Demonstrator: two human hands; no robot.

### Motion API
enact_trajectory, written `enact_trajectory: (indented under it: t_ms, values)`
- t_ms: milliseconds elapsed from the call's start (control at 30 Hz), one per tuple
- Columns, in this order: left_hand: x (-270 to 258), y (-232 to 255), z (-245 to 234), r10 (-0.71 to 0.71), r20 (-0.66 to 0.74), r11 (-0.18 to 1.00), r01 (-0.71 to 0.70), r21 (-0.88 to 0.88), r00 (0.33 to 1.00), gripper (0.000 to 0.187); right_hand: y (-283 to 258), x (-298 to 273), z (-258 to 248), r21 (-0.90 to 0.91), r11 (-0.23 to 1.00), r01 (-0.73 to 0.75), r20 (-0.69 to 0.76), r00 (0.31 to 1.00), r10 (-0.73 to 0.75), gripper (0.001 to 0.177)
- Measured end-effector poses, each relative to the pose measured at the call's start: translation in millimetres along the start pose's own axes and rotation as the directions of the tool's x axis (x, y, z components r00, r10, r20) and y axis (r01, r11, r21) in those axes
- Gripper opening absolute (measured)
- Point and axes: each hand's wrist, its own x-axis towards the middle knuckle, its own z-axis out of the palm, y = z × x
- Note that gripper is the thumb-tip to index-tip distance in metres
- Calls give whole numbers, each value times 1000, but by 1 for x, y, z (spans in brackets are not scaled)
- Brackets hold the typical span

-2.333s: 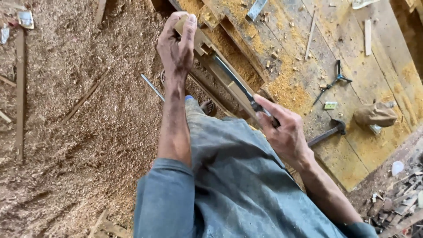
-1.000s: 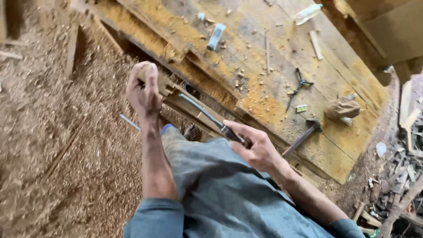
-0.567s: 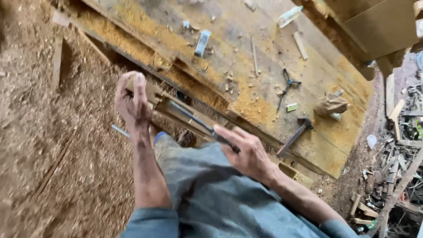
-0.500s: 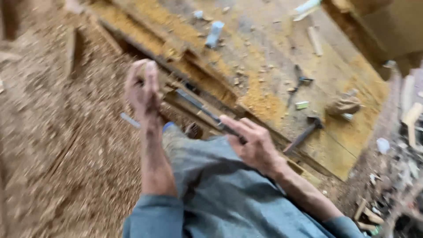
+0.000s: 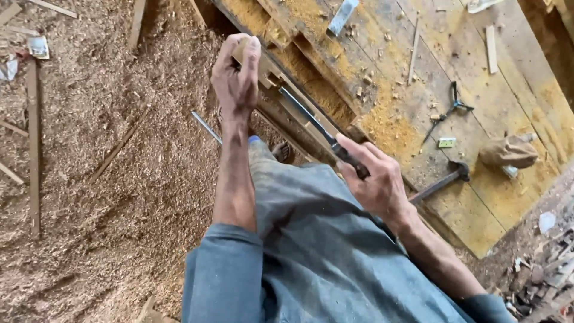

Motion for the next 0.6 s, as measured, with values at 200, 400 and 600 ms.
enact_trajectory:
  t_ms: [200, 400, 600]
  values:
    - [4, 9, 1, 9, 5, 997, -9, 79, 1000, 26, -6, 6, -2, 64, 997, -45, -5, 999, 45, 47]
    - [8, 9, 5, 3, 9, 999, -3, 51, 1000, 27, -5, 5, 2, 127, 992, -24, -49, 998, 30, 48]
    - [6, -1, 6, -52, 5, 999, 52, 18, 999, 27, 12, 8, -1, 54, 999, 1, -17, 1000, 0, 48]
